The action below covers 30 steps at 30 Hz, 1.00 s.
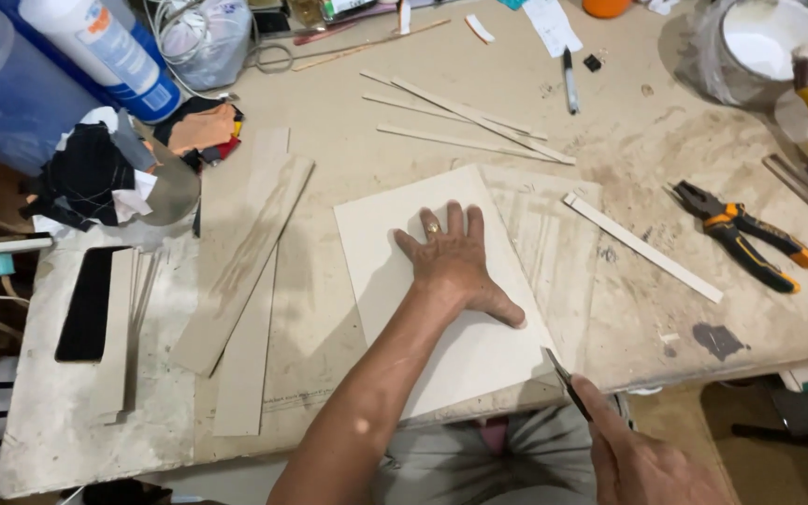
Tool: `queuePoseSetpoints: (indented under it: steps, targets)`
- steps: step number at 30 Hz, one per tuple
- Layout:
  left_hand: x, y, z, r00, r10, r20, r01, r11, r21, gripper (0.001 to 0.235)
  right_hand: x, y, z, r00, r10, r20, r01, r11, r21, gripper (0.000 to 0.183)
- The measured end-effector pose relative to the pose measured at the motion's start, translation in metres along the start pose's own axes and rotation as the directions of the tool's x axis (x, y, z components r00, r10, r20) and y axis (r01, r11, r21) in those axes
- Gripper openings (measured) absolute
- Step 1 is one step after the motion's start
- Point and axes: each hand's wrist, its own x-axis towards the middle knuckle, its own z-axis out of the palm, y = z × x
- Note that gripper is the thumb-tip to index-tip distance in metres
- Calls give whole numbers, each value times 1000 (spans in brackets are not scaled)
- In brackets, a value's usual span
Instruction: Cutting cardboard sheets into specific shapes using a utility knife and a straight edge on a workbench.
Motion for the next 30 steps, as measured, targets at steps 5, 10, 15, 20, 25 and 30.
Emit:
queuePoseSetpoints:
  steps: [5, 10, 15, 20, 25, 30]
  targets:
    - [-3, 3, -2, 1000, -22, 13, 21, 999, 29, 154, -3, 25, 59, 986, -65, -154, 81, 991, 102, 67]
    - [0, 2, 0, 1000, -21, -16, 21, 999, 28, 155, -2, 31, 42, 980, -38, -195, 70, 985, 158, 62]
    - [5, -1, 4, 999, -1, -42, 1, 1000, 0, 155, 25, 23, -15, 999, 33, 10, -34, 949, 314, 70]
    - [-10, 0, -4, 999, 2, -50, -4, 999, -49, 155, 83, -32, -89, 988, -152, -18, 143, 875, 463, 71]
    - [-10, -6, -2, 982, 115, -153, -133, 985, -113, 149, 116, -92, -136, 937, -318, -146, 342, 747, 570, 56]
    - [-11, -4, -4, 986, 112, -126, -127, 985, -116, 151, 149, -113, -138, 914, -359, -192, 407, 789, 461, 57]
